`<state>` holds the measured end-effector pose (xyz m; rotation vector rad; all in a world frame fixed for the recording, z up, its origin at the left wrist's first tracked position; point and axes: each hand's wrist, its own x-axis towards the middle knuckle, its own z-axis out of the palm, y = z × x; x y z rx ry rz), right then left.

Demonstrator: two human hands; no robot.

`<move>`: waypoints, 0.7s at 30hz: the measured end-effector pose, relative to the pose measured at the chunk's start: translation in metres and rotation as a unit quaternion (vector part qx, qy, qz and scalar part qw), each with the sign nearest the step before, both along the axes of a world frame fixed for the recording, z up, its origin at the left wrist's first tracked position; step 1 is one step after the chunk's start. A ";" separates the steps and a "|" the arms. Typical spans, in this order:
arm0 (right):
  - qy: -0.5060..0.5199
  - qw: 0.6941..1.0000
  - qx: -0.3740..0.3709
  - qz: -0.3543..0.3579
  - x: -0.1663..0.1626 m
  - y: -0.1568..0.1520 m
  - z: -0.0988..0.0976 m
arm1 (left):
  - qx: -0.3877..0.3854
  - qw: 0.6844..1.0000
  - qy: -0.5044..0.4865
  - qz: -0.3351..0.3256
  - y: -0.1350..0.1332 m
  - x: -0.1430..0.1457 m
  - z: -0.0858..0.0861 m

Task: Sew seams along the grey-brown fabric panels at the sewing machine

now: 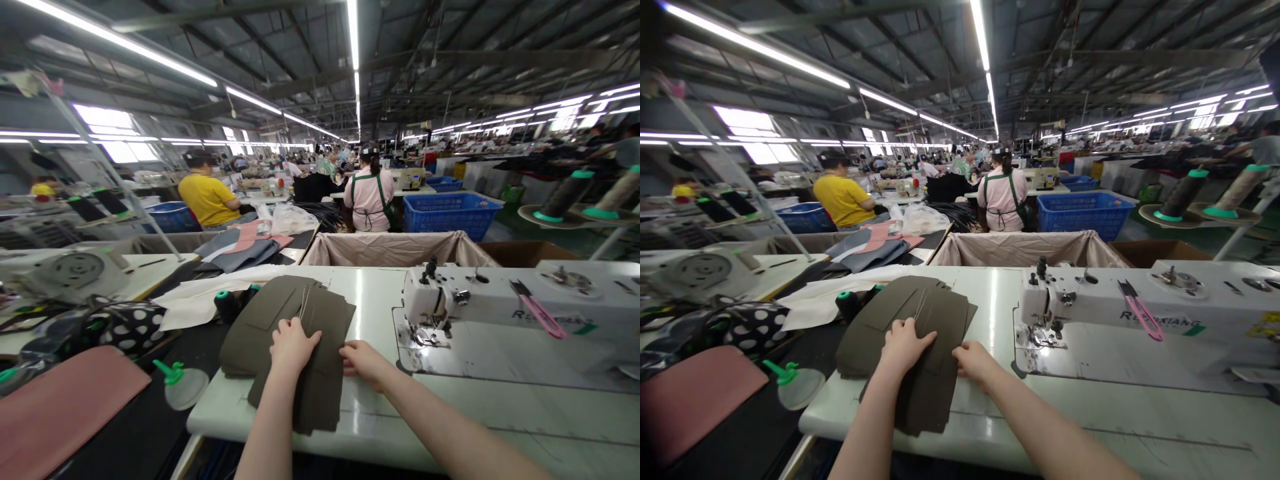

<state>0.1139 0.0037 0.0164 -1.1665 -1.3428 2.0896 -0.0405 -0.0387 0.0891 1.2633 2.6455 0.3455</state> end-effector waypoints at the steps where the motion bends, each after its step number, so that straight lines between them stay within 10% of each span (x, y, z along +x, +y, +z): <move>1: 0.011 1.000 -0.009 0.001 -0.001 -0.002 0.002 | -0.008 1.000 0.000 0.008 -0.002 -0.004 -0.002; 16: 0.004 0.997 -0.011 -0.071 0.038 -0.011 -0.009 | 0.092 0.954 -0.264 -0.104 -0.016 0.004 -0.003; 21: 0.000 0.976 0.136 -0.169 0.043 0.032 0.002 | 0.016 0.984 -0.041 -0.172 -0.025 0.036 0.038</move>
